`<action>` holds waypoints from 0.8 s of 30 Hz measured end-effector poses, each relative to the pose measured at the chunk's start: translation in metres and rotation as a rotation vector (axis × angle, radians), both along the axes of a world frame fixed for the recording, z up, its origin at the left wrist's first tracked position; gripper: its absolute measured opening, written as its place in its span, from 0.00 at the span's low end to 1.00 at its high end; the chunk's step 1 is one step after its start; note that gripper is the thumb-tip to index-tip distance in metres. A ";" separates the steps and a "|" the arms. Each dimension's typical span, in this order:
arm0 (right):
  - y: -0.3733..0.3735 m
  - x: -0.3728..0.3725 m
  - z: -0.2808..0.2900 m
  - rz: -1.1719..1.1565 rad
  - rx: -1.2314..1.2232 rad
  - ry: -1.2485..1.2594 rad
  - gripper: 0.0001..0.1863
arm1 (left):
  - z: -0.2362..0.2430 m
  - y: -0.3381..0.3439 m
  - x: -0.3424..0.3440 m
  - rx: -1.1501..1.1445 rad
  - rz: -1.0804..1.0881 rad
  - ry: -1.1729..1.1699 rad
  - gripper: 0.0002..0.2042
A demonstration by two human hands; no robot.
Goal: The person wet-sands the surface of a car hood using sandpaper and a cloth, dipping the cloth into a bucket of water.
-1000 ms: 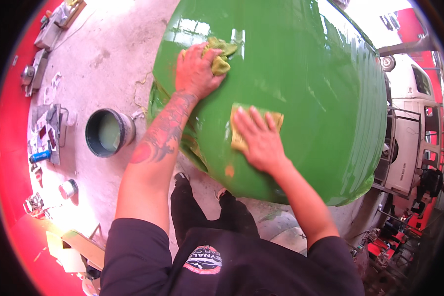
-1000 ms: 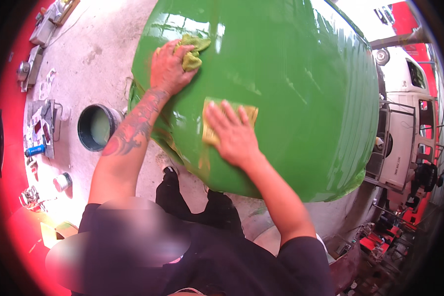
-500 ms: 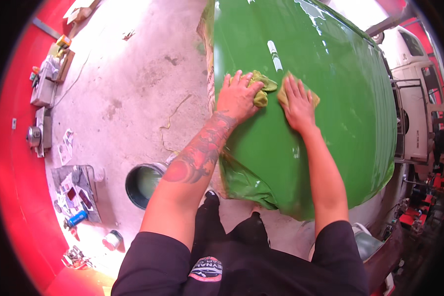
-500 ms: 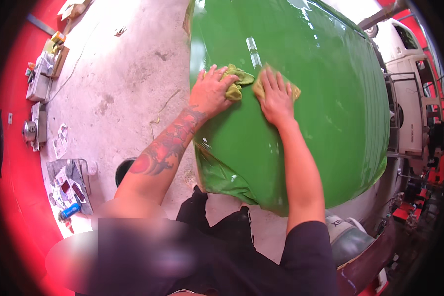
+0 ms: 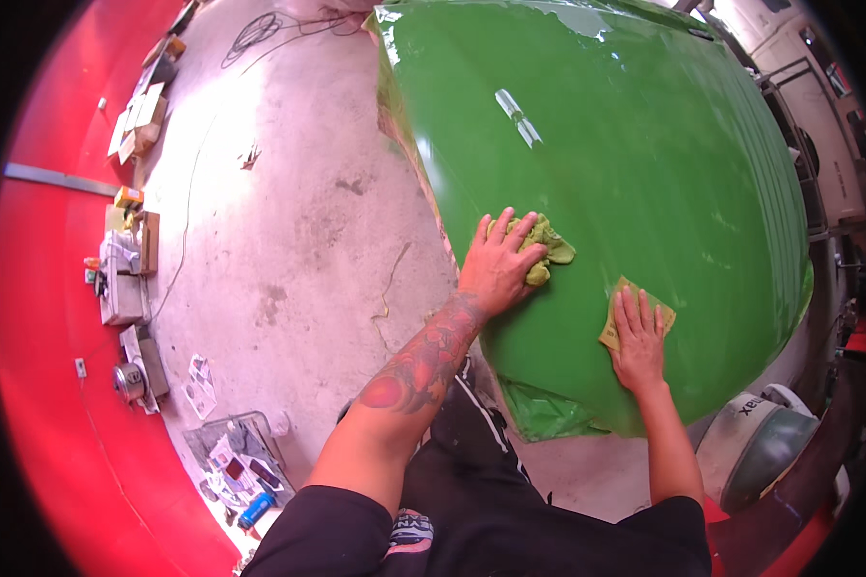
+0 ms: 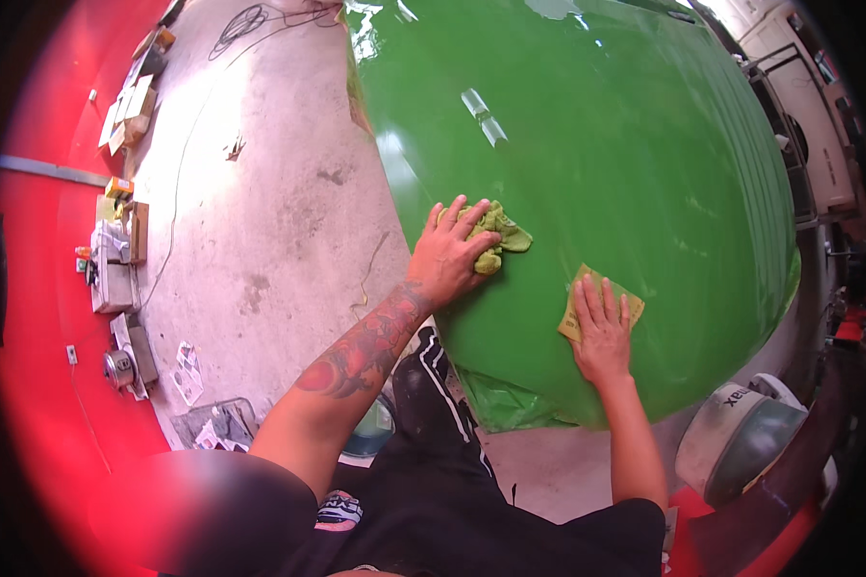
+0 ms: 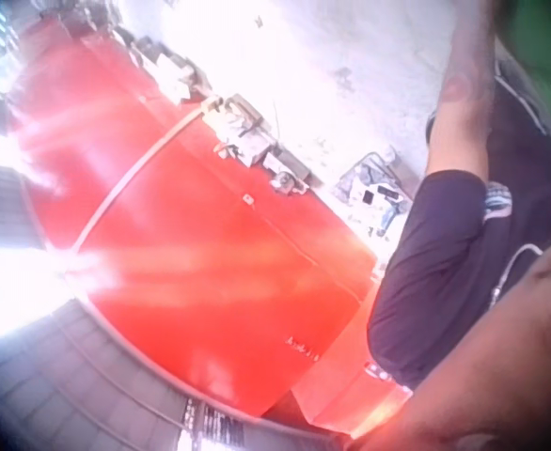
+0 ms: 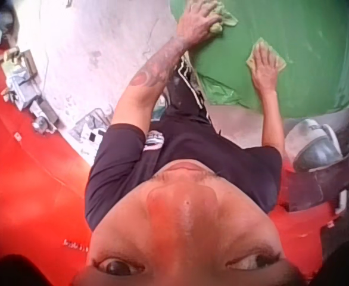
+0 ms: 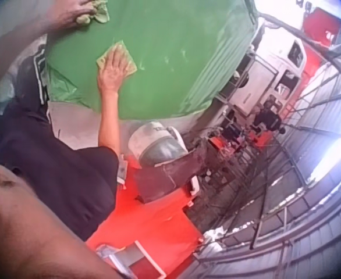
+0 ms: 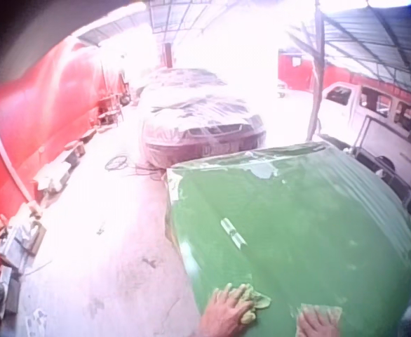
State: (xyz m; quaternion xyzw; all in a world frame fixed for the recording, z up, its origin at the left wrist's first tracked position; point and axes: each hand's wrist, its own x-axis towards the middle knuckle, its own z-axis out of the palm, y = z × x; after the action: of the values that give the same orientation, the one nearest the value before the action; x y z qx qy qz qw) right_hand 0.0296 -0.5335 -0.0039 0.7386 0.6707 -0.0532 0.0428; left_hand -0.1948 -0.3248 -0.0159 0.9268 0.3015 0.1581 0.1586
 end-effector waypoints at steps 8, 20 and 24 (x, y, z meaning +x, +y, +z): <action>0.271 -0.043 -0.023 -0.075 0.236 0.001 0.43 | 0.000 0.150 -0.010 -0.064 -0.132 -0.007 0.19; 0.489 -0.102 -0.018 -0.363 0.141 0.051 0.42 | 0.003 0.409 -0.042 -0.017 -0.078 -0.059 0.16; 0.498 -0.113 -0.017 -0.507 0.100 0.082 0.43 | 0.002 0.498 -0.038 -0.054 -0.133 -0.042 0.17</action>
State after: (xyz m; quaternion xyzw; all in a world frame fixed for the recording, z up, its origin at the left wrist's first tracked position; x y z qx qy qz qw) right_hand -0.0829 -0.0358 -0.0213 0.8814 0.4673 -0.0589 -0.0358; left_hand -0.2324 0.1735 -0.0142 0.9367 0.2399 0.1582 0.2000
